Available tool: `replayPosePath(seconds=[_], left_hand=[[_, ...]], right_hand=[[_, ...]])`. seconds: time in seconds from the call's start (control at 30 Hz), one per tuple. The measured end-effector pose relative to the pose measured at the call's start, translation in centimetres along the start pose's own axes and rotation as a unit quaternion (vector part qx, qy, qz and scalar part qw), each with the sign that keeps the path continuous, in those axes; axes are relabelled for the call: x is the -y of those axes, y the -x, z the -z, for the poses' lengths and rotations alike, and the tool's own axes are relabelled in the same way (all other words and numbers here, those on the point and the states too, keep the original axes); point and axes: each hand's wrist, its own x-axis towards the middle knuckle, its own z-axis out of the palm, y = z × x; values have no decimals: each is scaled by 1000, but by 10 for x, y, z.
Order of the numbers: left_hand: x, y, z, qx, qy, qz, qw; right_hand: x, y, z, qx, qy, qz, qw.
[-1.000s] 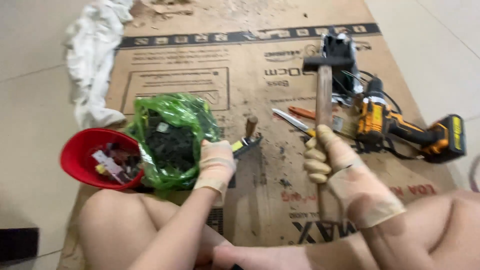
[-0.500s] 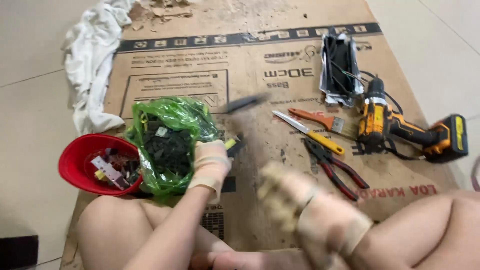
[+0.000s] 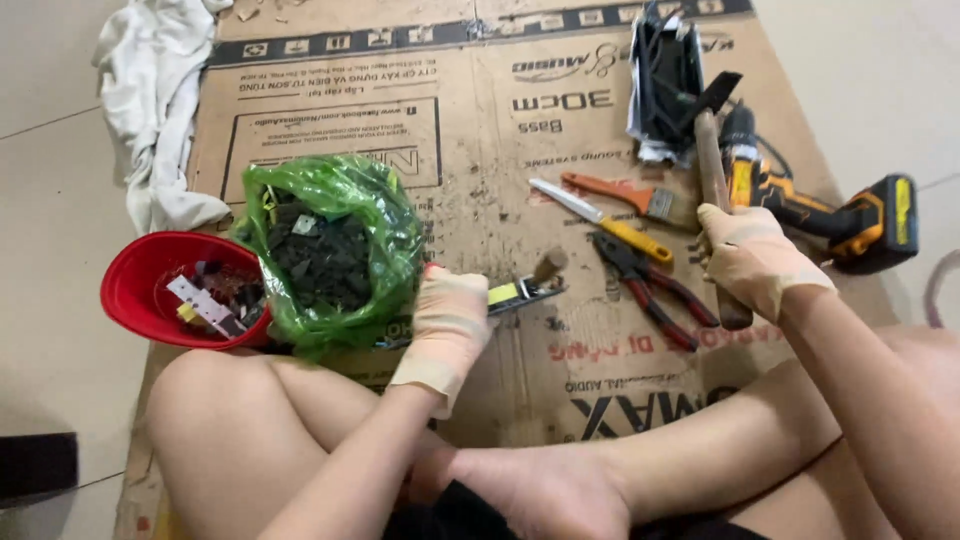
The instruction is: The person sits on a cardboard sheet and uses a hammer and pliers to forcefully dismantle a small electronic component. They repeatedly strike the component to break it apart and use pliers to pull off pieces, placing the debris into a red bowl.
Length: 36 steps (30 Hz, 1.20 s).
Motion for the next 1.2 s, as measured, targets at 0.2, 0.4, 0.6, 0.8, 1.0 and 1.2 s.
replayPosePath(seconds=[0.2, 0.4, 0.6, 0.8, 1.0, 1.2], left_hand=[[-8, 7, -20, -80, -70, -129, 986], [-14, 2, -1, -52, -146, -203, 967], [-21, 0, 30, 41, -64, -176, 981], [-16, -26, -20, 42, -135, -134, 981], [-10, -28, -35, 33, -133, -178, 974], [-18, -33, -29, 19, -104, -151, 983]], right_hand=[[-3, -12, -19, -59, 210, 12, 976], [60, 62, -48, 95, -14, 119, 988], [64, 27, -95, 237, -321, 212, 892], [59, -4, -146, 295, -175, 182, 921], [65, -48, -211, 229, -86, 136, 960], [92, -54, -220, 161, -70, 44, 984]])
